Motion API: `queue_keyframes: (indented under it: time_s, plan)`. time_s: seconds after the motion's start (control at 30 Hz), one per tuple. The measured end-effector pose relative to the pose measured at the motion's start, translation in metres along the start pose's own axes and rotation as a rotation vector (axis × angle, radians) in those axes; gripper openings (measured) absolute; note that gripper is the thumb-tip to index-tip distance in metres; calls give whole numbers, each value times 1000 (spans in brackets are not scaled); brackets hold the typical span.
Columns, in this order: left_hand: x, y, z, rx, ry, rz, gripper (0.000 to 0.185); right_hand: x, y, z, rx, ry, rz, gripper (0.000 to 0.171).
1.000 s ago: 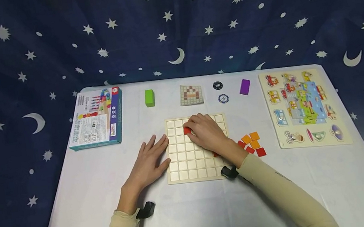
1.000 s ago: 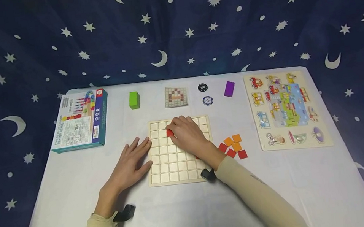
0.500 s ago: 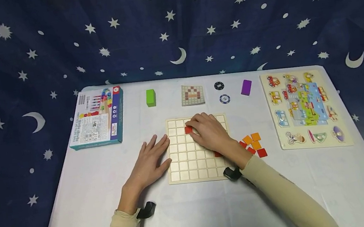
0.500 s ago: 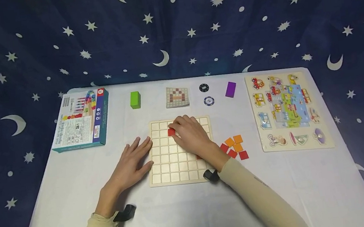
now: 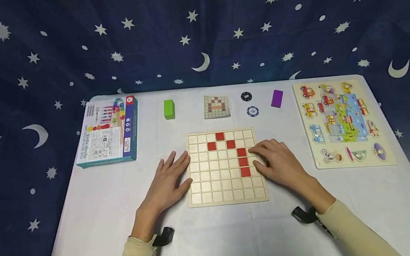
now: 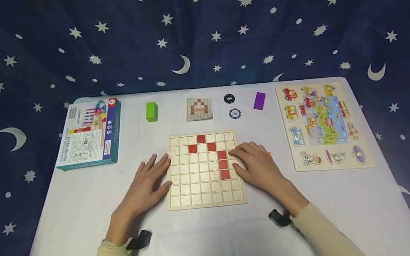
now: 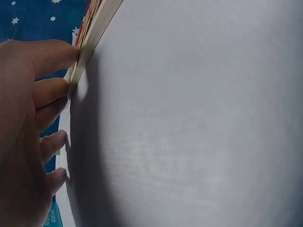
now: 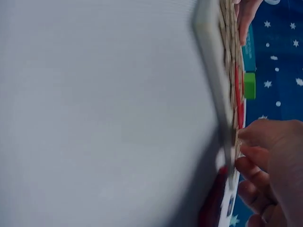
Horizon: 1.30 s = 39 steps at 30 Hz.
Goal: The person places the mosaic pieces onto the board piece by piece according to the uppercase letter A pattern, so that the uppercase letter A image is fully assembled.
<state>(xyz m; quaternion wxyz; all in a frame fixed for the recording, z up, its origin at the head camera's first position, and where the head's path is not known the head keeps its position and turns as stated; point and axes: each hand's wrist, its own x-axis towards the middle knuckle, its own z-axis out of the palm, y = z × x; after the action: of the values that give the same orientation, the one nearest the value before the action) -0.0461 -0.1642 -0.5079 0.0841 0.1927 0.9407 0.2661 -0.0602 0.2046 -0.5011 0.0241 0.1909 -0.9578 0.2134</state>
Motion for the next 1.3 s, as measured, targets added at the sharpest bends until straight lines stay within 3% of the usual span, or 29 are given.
queue_keyframes:
  time_s: [0.23,0.43,0.8,1.1,1.3]
  plan:
    - [0,1,-1,-1,-4,3,70,-34,17,-7,-38,123,3,32]
    - [0,-1,0,-2,2,2,70,-43,22,-12,-113,117,13,35]
    - [0,-2,2,-5,-3,0,70,-38,20,-19,-104,10,-3,31]
    - [1,0,-1,-1,-4,3,70,-31,22,-17,-69,70,-42,29]
    - [1,-1,0,-5,-3,0,71,-8,2,-10,-27,67,-65,27]
